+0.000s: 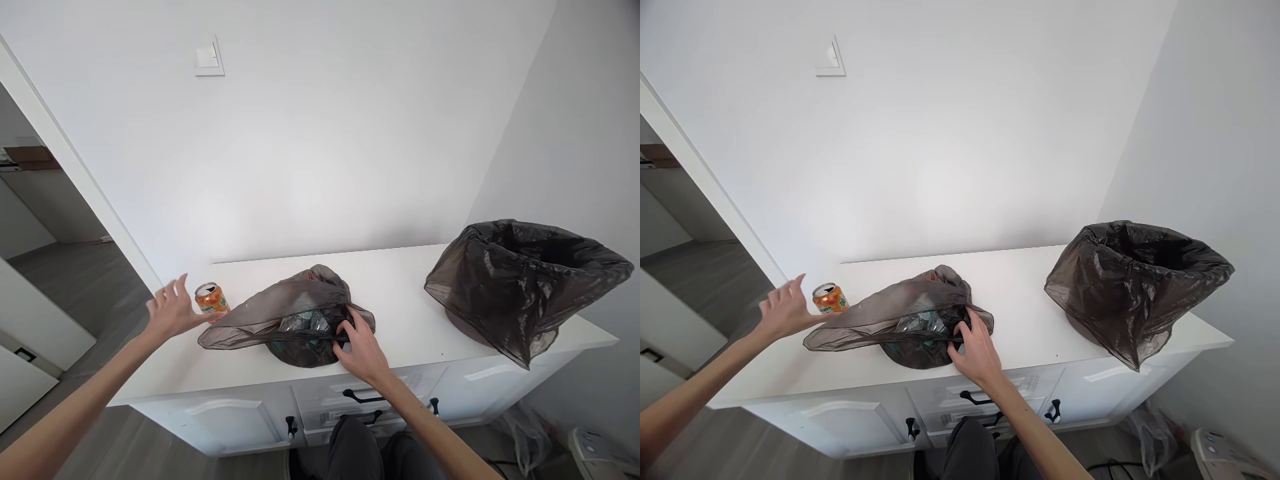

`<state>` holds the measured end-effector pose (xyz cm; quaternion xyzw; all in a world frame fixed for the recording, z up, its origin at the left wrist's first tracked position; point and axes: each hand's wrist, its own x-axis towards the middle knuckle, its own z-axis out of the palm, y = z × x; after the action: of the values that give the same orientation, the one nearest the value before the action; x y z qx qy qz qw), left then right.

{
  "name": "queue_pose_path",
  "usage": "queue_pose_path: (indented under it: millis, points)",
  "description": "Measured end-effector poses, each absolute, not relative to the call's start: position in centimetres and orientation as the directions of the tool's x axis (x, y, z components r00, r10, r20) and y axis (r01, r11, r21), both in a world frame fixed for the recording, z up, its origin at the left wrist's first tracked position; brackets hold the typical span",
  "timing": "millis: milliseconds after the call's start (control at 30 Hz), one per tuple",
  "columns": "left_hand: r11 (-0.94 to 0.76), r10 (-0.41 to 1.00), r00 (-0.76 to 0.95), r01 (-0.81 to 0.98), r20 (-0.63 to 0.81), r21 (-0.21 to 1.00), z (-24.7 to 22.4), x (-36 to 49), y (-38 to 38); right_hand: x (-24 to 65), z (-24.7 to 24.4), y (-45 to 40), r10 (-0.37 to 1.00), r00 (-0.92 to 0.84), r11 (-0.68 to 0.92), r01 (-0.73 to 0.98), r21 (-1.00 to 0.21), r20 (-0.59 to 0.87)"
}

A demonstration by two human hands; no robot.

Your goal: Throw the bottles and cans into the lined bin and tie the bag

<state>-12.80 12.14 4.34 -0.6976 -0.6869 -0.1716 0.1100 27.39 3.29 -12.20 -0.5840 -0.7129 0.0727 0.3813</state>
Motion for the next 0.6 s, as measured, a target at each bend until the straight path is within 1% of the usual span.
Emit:
queue_pose_path:
  millis: [33,67,100,133,167,200,233,267,300,367,400,467,500,600]
  points:
    - [-0.007,0.881,-0.006,1.0,0.474,0.024,5.1,-12.5,11.0,27.4,-12.2,3.3,0.89,-0.03,0.306,0.778,-0.548,0.455]
    - [0.013,0.832,-0.006,1.0,0.554,-0.01,6.0,-12.0,9.8,27.4,-12.2,3.2,0.891,-0.032,0.307,0.779,-0.547,0.453]
    - [-0.004,0.772,0.016,1.0,0.636,-0.021,6.9,-11.4,8.4,27.4,-12.2,3.2,0.89,-0.036,0.31,0.779,-0.545,0.455]
    - [-0.061,0.721,0.052,0.998,0.692,-0.011,7.8,-10.5,6.9,27.4,-12.2,3.1,0.887,-0.04,0.316,0.779,-0.542,0.46]
    - [-0.144,0.692,0.096,0.99,0.715,0.006,8.6,-9.5,5.5,27.4,-12.2,3.1,0.883,-0.044,0.324,0.777,-0.54,0.467]
    - [-0.25,0.697,0.164,0.968,0.698,0.023,9.1,-8.2,4.1,27.4,-12.2,3.0,0.878,-0.047,0.333,0.774,-0.539,0.475]
    - [-0.367,0.73,0.258,0.929,0.633,0.045,9.4,-6.9,2.8,27.4,-12.2,2.9,0.874,-0.05,0.342,0.77,-0.539,0.483]
    - [-0.475,0.769,0.37,0.876,0.522,0.079,9.4,-5.4,1.8,27.5,-12.2,2.8,0.87,-0.052,0.35,0.766,-0.539,0.49]
    - [-0.554,0.794,0.476,0.822,0.379,0.127,9.0,-4.0,1.0,27.5,-12.2,2.7,0.866,-0.051,0.355,0.763,-0.54,0.497]
    - [-0.614,0.788,0.607,0.761,0.105,0.209,7.5,-1.3,0.7,27.7,-12.1,2.6,0.856,-0.051,0.368,0.759,-0.536,0.515]
    - [-0.612,0.783,0.622,0.761,0.026,0.215,6.6,-0.2,1.1,27.8,-12.0,2.5,0.849,-0.052,0.378,0.757,-0.534,0.527]
    - [-0.594,0.798,0.603,0.79,-0.012,0.153,4.6,1.6,3.0,27.9,-11.9,2.5,0.833,-0.05,0.396,0.749,-0.531,0.551]
    - [-0.59,0.806,0.592,0.801,0.006,0.102,3.8,2.2,4.3,28.0,-11.8,2.5,0.827,-0.047,0.403,0.745,-0.532,0.56]
    - [-0.542,0.84,0.54,0.84,0.055,0.024,2.4,3.7,8.5,28.1,-11.6,2.8,0.823,-0.02,0.396,0.737,-0.548,0.568]
